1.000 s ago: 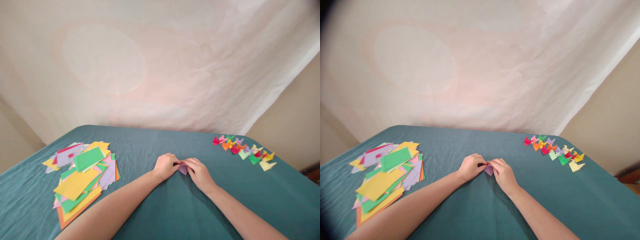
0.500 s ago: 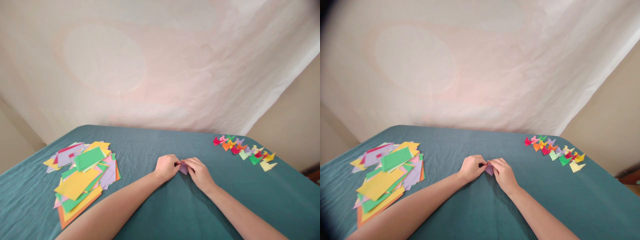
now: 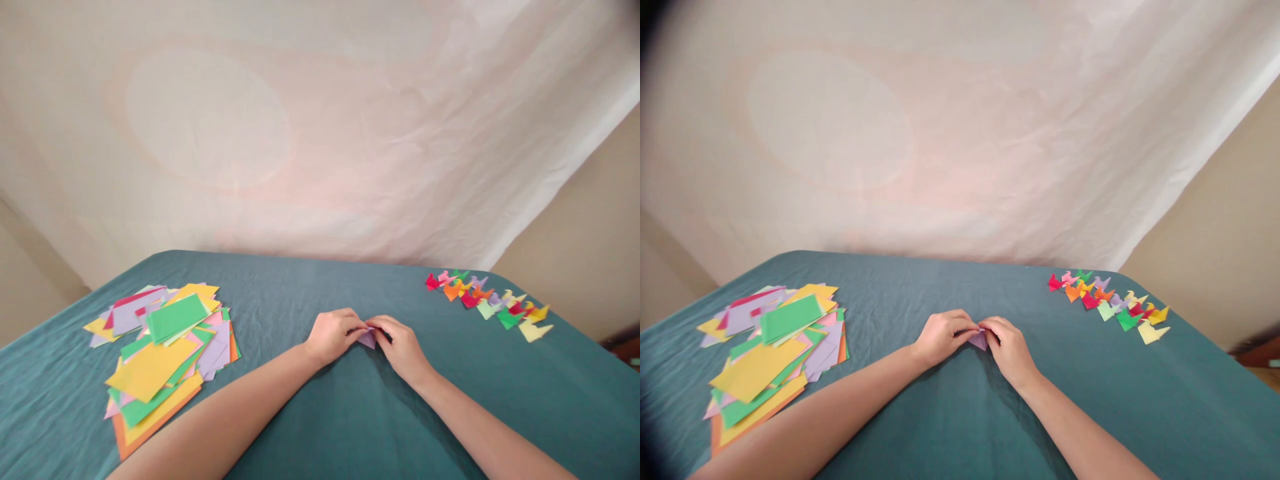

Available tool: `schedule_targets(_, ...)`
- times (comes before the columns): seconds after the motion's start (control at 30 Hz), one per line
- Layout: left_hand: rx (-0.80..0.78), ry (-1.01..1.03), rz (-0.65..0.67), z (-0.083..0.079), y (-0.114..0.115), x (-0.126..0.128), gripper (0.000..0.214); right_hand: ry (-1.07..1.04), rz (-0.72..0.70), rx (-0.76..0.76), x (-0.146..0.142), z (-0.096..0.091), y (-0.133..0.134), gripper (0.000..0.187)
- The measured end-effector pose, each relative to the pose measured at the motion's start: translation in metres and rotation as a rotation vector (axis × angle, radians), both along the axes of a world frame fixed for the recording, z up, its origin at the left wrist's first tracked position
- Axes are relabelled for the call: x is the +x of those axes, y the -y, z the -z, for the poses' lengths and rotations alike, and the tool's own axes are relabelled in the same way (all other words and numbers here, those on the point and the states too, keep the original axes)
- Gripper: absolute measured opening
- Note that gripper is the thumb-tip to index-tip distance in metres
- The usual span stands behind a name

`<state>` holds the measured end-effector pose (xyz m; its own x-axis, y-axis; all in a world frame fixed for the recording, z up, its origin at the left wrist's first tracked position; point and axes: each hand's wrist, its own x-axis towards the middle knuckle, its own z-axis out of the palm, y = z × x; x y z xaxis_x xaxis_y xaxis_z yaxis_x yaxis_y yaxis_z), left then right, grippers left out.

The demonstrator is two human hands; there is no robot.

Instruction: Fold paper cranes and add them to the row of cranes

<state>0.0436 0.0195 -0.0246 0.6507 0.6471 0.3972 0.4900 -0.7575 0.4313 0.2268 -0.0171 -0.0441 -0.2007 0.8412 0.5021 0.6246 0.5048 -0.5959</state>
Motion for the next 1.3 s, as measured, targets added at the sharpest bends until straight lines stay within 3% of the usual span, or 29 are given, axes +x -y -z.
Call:
schedule_targets(0.67,0.06,0.059,0.051,0.0,0.0019,0.0001,0.022,0.026,-0.017,0.087,-0.0001,0.0002,0.0019,0.027)
schedule_targets(1.3,0.065,0.045,-0.014,0.0017,0.0006,0.0019,0.018,-0.077,-0.012,-0.026,0.0005,-0.0003,0.0023,0.026)
